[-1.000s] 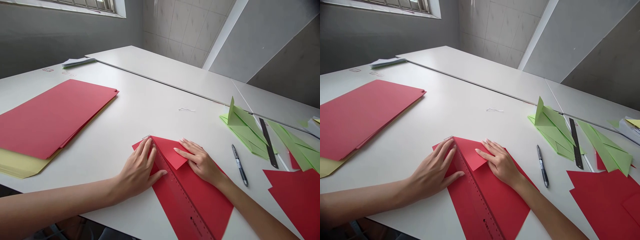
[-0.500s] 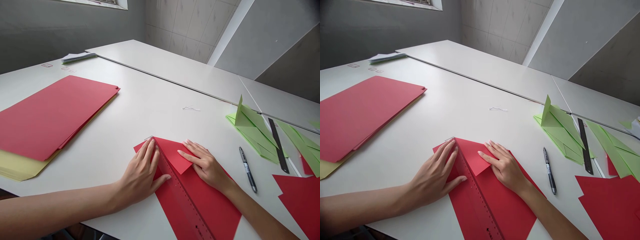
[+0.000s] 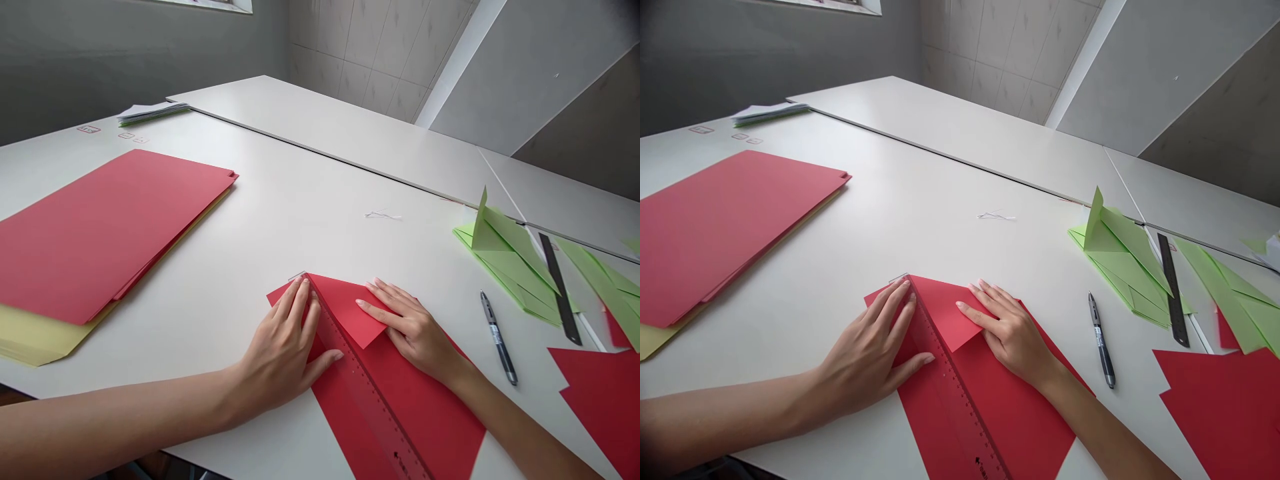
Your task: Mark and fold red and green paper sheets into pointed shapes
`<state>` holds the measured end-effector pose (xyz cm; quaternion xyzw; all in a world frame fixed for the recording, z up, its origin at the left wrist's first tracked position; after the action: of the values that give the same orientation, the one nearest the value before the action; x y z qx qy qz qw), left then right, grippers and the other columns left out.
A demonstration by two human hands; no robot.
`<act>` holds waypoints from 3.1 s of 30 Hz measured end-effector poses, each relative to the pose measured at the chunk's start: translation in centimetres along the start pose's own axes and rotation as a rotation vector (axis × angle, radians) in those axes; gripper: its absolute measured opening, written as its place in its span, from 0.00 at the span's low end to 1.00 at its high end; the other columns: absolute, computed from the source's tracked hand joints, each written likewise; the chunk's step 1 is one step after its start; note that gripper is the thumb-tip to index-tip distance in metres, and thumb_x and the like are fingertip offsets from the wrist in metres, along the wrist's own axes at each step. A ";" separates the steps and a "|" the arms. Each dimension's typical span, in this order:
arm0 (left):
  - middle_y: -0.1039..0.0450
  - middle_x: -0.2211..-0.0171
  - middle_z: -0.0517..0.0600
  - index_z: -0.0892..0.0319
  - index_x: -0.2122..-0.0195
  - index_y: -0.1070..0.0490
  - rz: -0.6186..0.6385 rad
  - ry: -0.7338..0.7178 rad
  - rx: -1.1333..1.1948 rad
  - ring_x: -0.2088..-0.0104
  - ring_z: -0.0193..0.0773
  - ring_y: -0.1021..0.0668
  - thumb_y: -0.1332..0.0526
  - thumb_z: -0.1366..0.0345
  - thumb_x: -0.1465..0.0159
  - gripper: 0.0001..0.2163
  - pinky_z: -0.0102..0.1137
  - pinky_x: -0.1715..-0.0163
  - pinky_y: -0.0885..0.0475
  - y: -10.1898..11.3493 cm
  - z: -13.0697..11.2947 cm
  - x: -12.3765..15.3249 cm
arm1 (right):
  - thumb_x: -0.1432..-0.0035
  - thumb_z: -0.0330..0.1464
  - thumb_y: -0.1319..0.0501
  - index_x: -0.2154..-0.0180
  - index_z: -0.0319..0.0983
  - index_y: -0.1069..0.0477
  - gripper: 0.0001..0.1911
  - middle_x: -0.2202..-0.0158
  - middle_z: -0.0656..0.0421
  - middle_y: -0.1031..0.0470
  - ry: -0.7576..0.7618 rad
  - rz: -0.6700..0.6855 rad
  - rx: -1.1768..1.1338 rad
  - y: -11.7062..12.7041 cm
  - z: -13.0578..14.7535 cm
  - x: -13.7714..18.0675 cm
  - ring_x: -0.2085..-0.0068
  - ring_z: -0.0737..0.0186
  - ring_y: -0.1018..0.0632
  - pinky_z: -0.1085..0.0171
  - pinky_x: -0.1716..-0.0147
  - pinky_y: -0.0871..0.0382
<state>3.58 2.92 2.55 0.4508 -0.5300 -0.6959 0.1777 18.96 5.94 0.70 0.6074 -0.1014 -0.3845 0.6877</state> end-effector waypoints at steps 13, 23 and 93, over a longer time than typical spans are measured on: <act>0.35 0.44 0.77 0.75 0.54 0.30 -0.009 -0.016 0.011 0.42 0.68 0.32 0.47 0.46 0.35 0.30 0.51 0.51 0.27 0.0 -0.1 0.0 | 0.38 0.19 0.51 0.37 0.38 0.39 0.28 0.34 0.50 0.41 0.083 0.060 0.092 -0.2 2.7 -1.2 0.32 0.49 0.46 0.42 0.37 0.43; 0.36 0.44 0.77 0.75 0.53 0.30 0.012 -0.003 0.005 0.42 0.68 0.32 0.48 0.45 0.34 0.30 0.50 0.52 0.26 -0.2 -0.1 -0.2 | 0.35 0.20 0.51 0.37 0.39 0.40 0.27 0.35 0.53 0.39 0.159 0.125 0.011 -1.1 3.1 -1.0 0.31 0.51 0.49 0.40 0.36 0.45; 0.37 0.47 0.70 0.67 0.38 0.39 0.078 -0.038 0.027 0.44 0.65 0.32 0.47 0.48 0.33 0.31 0.50 0.54 0.27 -0.7 -0.1 -1.3 | 0.39 0.20 0.40 0.57 0.29 0.23 0.09 0.55 0.50 0.20 0.374 -0.161 0.188 2.6 5.4 0.4 0.51 0.53 0.21 0.57 0.49 0.23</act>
<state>4.53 4.11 2.46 0.4190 -0.5596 -0.6897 0.1887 16.99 1.46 4.21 0.7357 0.0414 -0.3075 0.6020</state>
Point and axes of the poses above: each hand's wrist, its own x-axis away from the middle knuckle, its own y-axis out of the back of the hand, z = x × y, the point moved 9 cm from there along -x, towards the middle knuckle
